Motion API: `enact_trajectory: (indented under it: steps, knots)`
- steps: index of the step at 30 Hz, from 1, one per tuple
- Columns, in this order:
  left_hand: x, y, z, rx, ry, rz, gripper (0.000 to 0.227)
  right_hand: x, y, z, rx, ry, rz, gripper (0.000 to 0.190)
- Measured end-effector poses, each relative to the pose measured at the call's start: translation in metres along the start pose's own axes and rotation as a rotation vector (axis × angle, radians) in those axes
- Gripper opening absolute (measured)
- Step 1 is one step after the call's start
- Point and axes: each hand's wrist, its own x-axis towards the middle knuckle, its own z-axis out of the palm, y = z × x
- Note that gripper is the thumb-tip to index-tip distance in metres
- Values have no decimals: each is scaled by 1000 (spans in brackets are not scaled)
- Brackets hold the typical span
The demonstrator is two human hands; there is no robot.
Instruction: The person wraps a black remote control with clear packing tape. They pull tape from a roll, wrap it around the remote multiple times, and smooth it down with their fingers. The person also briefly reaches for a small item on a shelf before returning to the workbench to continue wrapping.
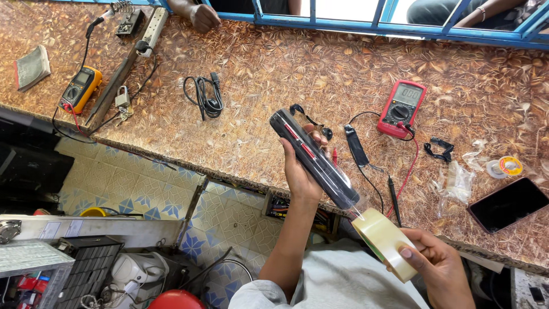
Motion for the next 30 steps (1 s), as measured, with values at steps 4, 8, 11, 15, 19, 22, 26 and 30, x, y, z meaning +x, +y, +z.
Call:
enact_trajectory:
  steps: [4, 8, 11, 15, 19, 22, 26, 30]
  knots:
    - [2, -3, -4, 30, -18, 23, 60, 3, 7, -3, 17, -18, -11, 43]
    - [3, -5, -4, -19, -26, 11, 60, 1, 4, -2, 41, -18, -24, 43]
    - [2, -5, -3, -29, -20, -3, 61, 1, 1, -2, 5, 3, -20, 42]
    - [2, -6, -3, -36, -38, -13, 60, 1, 0, -2, 1, -10, 5, 41]
    - [2, -7, -4, -12, -70, -13, 60, -1, -1, -2, -15, -4, 13, 40]
    - [3, -7, -6, -53, -93, -43, 59, 0, -3, 2, 15, -10, 30, 43]
    - [2, -11, -6, -79, -46, -65, 60, 3, 7, -4, 21, -25, 17, 40]
    - [6, -15, -21, -46, -112, -39, 63, 2, 6, -4, 9, -30, 15, 39]
